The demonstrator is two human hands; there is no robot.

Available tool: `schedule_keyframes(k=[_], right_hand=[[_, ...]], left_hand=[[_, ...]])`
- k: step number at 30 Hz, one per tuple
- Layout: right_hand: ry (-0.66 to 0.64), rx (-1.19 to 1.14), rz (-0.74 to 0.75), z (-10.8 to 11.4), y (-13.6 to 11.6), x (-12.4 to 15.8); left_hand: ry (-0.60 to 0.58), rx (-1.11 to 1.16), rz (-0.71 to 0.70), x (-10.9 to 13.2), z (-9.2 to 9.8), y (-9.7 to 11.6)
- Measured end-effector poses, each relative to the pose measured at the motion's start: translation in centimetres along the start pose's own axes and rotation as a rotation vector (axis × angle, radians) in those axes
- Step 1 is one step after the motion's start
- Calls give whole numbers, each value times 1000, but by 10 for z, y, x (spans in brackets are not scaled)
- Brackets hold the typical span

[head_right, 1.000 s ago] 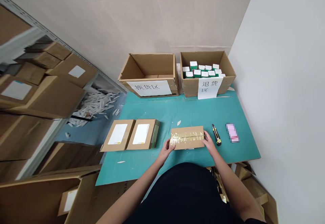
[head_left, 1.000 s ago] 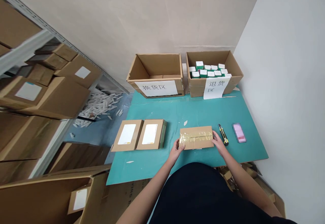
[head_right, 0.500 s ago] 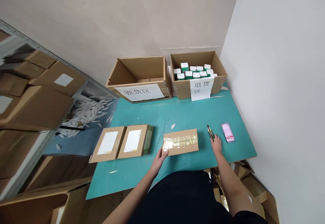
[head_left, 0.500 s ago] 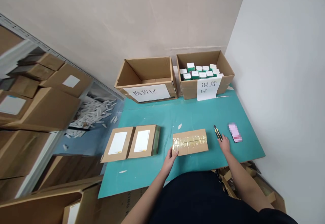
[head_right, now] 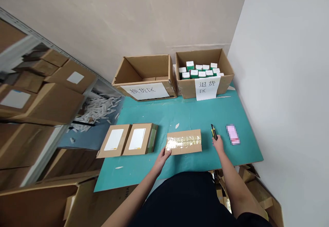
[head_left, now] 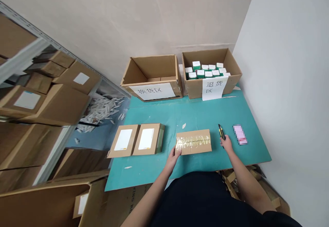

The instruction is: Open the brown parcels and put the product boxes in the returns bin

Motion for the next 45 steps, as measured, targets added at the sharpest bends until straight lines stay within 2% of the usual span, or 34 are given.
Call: schedule_keyframes(k=[3, 5, 7, 10, 14, 19, 26, 34, 40, 45], right_hand=[[-46, -63, 37, 7, -22, 21], [-105, -69, 119, 15, -43, 38], [-179, 35, 265, 23, -68, 57], [-307, 244, 566, 27, -106, 81], [-508, 615, 796, 12, -142, 97], [-568, 936, 958, -10, -169, 103], [-592, 1076, 1033, -19, -188, 107], [-557, 1091, 1077, -27, -186, 109], [-499, 1165, 1086, -31, -189, 114], [-512, 1161, 1076, -32, -194, 115]], left_hand=[[15, 7, 24, -1, -3, 4], [21, 10, 28, -1, -5, 5], [29, -1, 23, 1, -7, 5], [50, -41, 1, 3, -11, 5], [74, -35, -17, 4, -17, 4], [106, -22, -13, 2, -23, 2], [116, 43, -51, 1, -28, -3], [69, 67, -68, 0, -31, -2], [73, 76, -72, 2, -31, 0], [80, 89, -73, -4, -31, -1]])
Point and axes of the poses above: each hand's wrist, its own x-axis away from the middle knuckle, its own z-axis out of the back of the hand, y = z × x, the point moved 1 cm from there along -x, towards the middle knuckle, and after that the axes turned 10 degrees about -z, right-handed, at the moved point
